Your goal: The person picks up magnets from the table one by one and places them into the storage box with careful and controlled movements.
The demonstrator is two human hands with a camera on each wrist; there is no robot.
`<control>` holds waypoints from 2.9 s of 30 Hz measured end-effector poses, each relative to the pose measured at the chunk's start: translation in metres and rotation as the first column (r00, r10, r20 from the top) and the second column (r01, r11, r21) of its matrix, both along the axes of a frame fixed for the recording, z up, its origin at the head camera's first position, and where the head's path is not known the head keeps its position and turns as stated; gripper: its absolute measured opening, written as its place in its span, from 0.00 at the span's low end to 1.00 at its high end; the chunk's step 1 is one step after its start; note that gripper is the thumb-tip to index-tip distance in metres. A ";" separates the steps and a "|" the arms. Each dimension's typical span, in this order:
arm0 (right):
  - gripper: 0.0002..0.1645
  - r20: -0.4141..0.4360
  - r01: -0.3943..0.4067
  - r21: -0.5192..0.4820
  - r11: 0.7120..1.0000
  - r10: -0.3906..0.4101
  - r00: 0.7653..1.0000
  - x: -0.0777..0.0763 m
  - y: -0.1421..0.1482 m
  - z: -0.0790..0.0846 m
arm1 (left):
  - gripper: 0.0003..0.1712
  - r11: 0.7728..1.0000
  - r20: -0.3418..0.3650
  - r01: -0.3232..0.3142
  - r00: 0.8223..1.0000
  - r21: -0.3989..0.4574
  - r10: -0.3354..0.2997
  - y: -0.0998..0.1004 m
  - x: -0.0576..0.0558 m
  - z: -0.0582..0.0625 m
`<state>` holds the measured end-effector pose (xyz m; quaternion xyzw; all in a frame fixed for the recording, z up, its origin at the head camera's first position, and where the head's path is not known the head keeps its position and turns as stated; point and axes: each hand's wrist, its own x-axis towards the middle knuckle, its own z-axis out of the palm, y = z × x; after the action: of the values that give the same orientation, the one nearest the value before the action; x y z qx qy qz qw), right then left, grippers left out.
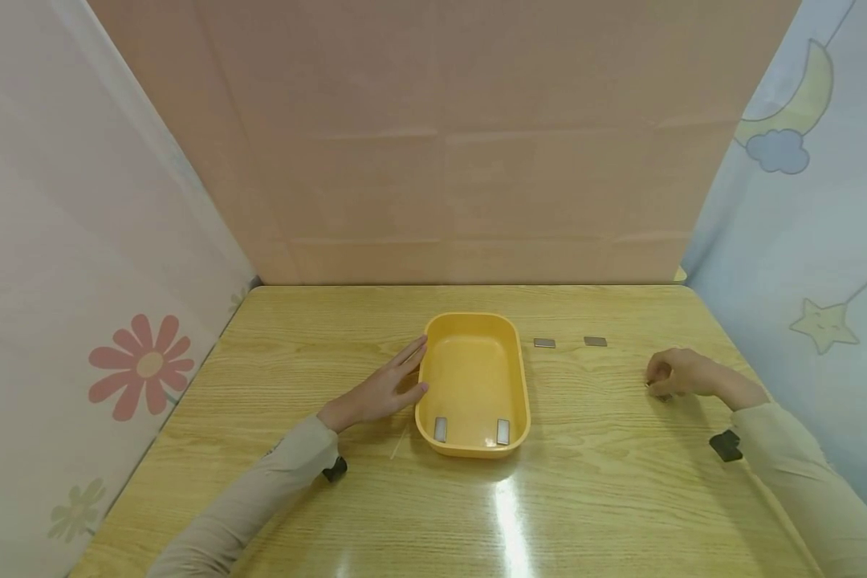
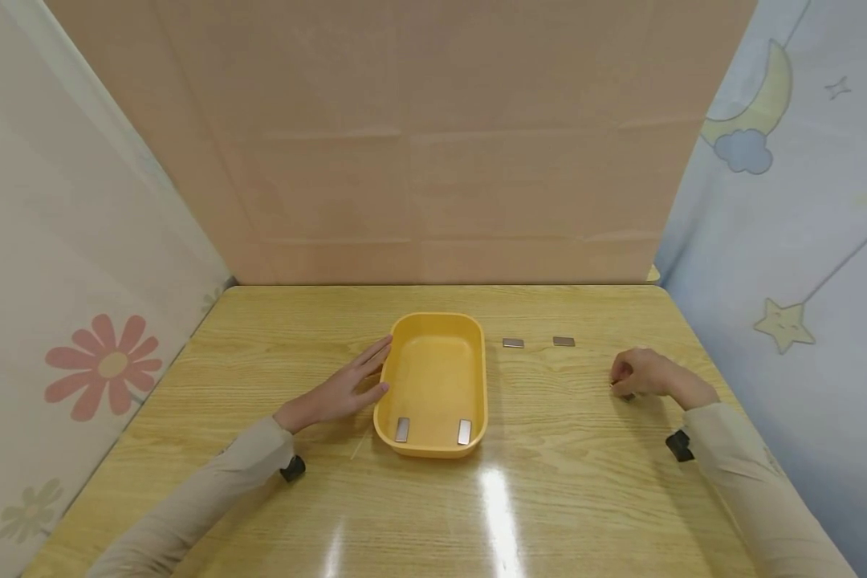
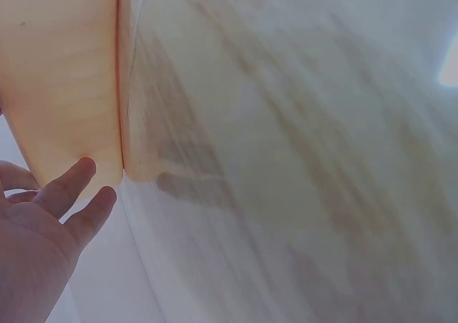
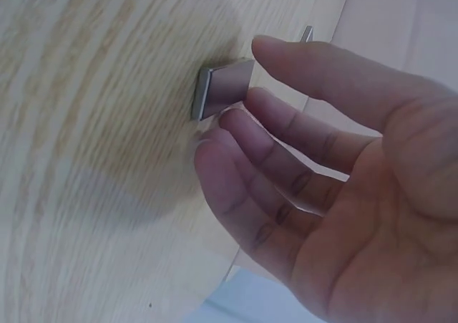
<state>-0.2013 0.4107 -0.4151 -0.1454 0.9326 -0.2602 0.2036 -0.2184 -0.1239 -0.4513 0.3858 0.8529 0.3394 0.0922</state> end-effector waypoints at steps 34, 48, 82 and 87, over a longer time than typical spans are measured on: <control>0.12 0.082 0.064 -0.051 0.997 -0.059 0.995 -0.004 -0.002 0.003 | 0.43 1.000 -0.033 0.006 0.999 0.001 -0.006 0.000 0.002 0.002; 0.10 0.039 0.054 -0.054 0.997 -0.052 0.998 -0.004 -0.006 0.002 | 0.43 1.000 -0.024 0.001 1.000 0.001 -0.001 0.000 0.001 0.001; 0.05 0.025 -0.006 -0.138 0.990 0.009 1.000 -0.007 -0.020 0.008 | 0.43 1.000 -0.028 0.004 1.000 0.001 -0.004 0.000 -0.001 0.001; 0.05 0.016 -0.012 -0.140 0.990 0.014 1.000 -0.008 -0.021 0.007 | 0.43 1.000 -0.035 0.004 0.999 0.002 -0.004 0.000 0.000 0.001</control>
<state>-0.2090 0.3892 -0.4086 -0.1633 0.9093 -0.3250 0.2022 -0.2184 -0.1242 -0.4499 0.3932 0.8535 0.3332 0.0777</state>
